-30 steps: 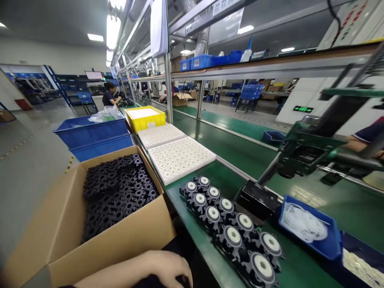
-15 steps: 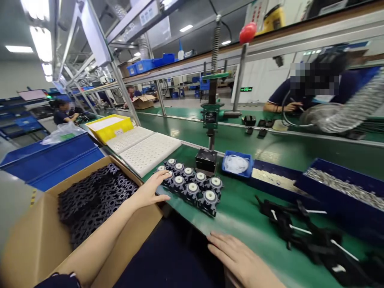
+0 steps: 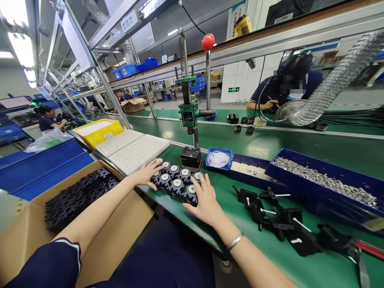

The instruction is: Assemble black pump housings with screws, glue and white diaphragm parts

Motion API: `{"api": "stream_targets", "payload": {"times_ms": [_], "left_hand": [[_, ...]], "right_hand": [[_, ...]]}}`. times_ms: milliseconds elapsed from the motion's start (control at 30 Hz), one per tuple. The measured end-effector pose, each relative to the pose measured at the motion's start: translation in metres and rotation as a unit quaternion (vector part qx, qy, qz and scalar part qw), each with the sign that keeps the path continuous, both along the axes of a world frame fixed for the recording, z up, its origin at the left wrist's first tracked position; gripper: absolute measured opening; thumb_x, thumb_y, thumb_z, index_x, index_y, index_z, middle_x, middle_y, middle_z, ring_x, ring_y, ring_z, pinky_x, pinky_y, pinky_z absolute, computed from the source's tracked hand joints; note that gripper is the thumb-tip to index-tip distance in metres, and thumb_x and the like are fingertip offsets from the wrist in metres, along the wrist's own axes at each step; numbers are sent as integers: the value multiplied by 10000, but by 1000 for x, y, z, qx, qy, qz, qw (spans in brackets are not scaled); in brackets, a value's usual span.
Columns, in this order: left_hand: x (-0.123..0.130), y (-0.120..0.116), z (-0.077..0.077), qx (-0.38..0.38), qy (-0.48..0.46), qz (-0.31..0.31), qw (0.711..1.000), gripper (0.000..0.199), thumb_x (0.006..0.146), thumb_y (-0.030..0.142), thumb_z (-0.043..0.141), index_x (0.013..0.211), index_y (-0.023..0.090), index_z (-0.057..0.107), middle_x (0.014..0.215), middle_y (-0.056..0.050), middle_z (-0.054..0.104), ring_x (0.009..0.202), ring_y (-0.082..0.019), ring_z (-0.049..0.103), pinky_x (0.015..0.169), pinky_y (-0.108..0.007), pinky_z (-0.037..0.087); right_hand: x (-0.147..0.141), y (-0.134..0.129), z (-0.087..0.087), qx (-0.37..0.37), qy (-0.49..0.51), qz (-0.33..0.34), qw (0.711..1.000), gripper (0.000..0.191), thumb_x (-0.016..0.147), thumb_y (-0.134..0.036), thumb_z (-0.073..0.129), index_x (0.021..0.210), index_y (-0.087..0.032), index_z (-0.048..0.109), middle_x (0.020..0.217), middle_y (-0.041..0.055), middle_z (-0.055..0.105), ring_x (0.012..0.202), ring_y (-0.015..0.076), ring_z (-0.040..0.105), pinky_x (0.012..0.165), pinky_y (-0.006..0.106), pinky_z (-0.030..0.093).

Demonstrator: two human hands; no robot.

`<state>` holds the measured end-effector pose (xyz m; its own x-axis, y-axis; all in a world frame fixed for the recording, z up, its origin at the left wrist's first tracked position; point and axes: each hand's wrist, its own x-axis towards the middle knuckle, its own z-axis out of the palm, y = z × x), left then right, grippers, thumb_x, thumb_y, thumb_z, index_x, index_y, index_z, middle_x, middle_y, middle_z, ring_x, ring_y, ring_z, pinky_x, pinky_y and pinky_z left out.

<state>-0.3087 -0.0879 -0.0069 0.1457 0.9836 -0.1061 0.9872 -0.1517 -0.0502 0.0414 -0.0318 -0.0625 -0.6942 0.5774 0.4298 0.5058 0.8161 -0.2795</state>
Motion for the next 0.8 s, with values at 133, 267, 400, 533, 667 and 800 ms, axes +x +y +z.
{"api": "stream_targets", "payload": {"times_ms": [133,267,400,533,667,800], "left_hand": [[-3,4,-3,-11,-1,-13,1000,1102,701,721,661,1553,317,90,1632,-152,125,1492,-414,55,1085,-687,227],[-4,3,-4,-2,-16,-23,1000,1082,716,729,637,1554,319,88,1628,-142,153,1491,-412,50,1068,-641,295],[-10,2,-8,9,-31,-26,999,1068,714,719,647,1553,315,125,1621,-142,183,1484,-421,78,1083,-626,271],[-17,6,-11,12,-42,-30,999,1079,696,713,673,1551,321,143,1617,-127,208,1480,-422,100,1086,-624,263],[-19,9,-10,15,-59,-36,998,1102,672,730,682,1548,333,145,1624,-103,197,1484,-428,77,1096,-650,233],[-29,8,0,23,-101,-28,994,1054,710,741,644,1547,333,152,1633,-74,172,1496,-379,99,1167,-604,155]], "right_hand": [[-15,5,-5,-16,15,4,1000,837,926,-519,591,1572,-212,155,1557,89,15,1457,314,-68,1149,536,308],[-19,7,-8,-7,36,30,999,696,974,-459,519,1550,-196,230,1548,83,98,1462,303,-27,1180,512,285],[-22,7,-9,-4,36,36,999,658,983,-458,494,1541,-207,253,1542,68,130,1460,315,-15,1176,520,299],[-30,7,-12,-7,50,33,998,601,1001,-452,443,1526,-206,283,1535,60,162,1457,329,-8,1181,534,283],[-38,5,-14,-5,60,29,998,545,1013,-429,409,1501,-201,324,1525,50,200,1454,341,-3,1189,552,249],[-38,6,-14,-14,60,29,998,546,1019,-455,401,1508,-227,312,1520,45,219,1453,345,38,1161,570,284]]}}
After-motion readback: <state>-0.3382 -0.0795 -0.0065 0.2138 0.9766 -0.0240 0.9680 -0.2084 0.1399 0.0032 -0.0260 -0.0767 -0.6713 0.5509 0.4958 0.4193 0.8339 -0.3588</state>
